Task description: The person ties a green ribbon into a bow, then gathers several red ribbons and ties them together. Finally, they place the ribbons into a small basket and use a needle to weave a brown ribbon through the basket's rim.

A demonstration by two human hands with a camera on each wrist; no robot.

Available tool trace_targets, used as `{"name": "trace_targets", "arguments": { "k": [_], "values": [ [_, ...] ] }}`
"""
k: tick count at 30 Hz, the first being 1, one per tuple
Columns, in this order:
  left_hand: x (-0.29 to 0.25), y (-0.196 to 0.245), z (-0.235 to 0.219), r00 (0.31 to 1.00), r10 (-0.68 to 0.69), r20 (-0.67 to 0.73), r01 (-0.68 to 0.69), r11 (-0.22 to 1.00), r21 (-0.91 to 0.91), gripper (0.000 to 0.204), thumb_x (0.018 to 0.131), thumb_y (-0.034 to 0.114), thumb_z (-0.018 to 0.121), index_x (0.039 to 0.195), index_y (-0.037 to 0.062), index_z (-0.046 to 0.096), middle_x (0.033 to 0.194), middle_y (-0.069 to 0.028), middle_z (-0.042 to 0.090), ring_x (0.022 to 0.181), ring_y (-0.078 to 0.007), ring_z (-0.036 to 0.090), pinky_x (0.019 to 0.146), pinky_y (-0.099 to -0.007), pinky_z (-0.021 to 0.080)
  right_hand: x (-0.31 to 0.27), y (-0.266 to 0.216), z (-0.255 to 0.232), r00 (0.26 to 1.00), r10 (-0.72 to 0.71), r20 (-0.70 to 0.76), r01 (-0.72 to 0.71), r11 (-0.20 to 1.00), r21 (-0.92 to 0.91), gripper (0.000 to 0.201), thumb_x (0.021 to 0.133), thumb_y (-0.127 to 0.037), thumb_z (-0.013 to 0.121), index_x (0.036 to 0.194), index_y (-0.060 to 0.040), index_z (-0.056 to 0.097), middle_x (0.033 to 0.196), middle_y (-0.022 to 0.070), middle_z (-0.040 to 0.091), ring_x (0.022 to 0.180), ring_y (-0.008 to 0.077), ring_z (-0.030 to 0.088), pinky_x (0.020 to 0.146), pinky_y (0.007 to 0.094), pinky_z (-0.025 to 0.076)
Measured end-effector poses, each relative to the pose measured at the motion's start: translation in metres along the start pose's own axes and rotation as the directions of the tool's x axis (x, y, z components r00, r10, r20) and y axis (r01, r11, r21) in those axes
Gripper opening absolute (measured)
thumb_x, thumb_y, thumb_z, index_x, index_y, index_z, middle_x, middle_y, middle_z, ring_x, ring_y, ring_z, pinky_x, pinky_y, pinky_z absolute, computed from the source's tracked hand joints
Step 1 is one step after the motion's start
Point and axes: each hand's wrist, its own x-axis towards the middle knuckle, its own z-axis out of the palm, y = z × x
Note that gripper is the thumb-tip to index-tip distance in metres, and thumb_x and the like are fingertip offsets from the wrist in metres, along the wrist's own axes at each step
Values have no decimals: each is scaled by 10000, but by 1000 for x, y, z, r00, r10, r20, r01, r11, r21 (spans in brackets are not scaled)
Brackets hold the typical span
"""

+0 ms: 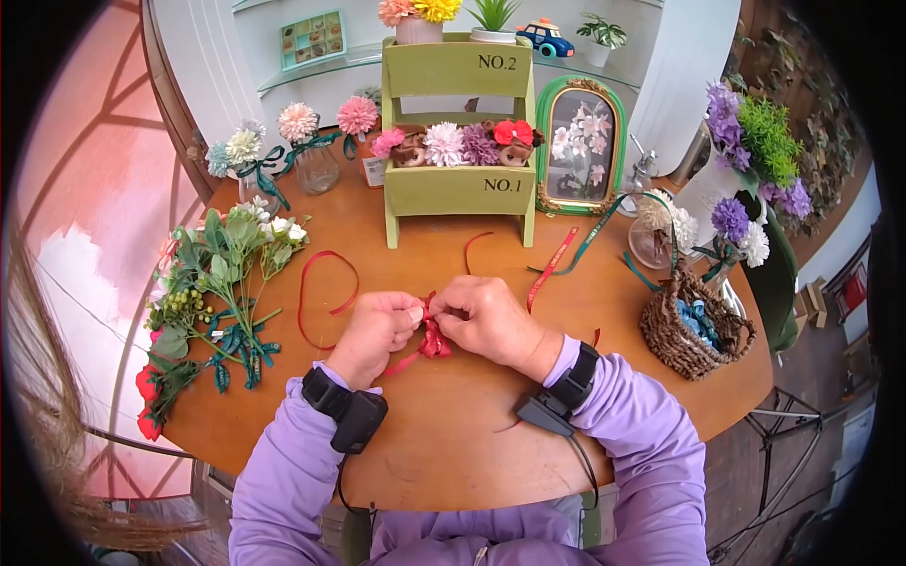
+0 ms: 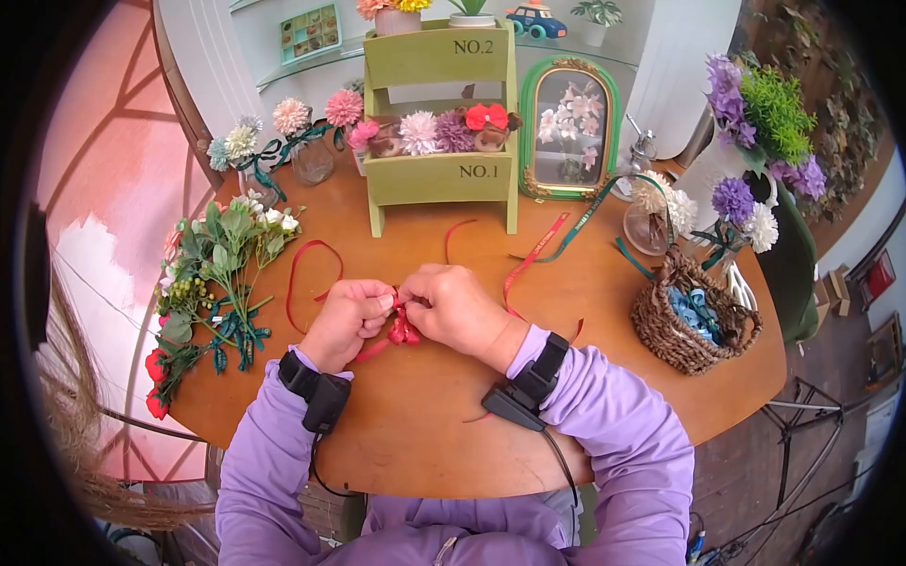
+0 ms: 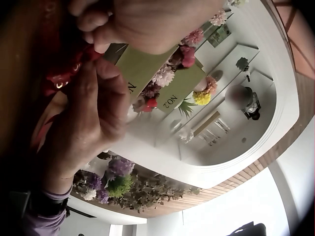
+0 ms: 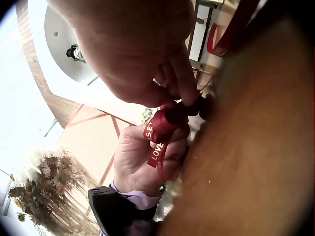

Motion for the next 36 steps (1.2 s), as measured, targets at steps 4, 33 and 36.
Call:
{"name": "trace_targets", "arguments": {
  "k": [4,33,36],
  "values": [
    [-1,-1,1,1000,12,-23,-12,1000,-10,77,909,20,579,908,-21,644,730,16,565,537,-25,379,468,-198,276,0,-1,0,1000,14,19,-14,1000,-16,61,767,-40,698,793,8,672,763,153,658,677,301,653,623,358,523],
    [2,-13,3,934,241,-263,-97,882,462,81,849,40,651,797,-12,618,629,-27,581,491,-90,541,430,-253,387,10,4,-32,904,374,206,-335,920,-202,197,669,-179,720,687,14,684,619,205,622,618,349,644,628,415,518],
    [-2,-2,2,955,163,-248,-52,916,398,96,847,51,664,785,-8,622,635,-23,587,494,-85,543,426,-247,384,9,11,-32,919,345,191,-318,934,-161,193,696,-172,724,726,13,676,617,155,635,542,263,616,556,364,490]
  ]
}}
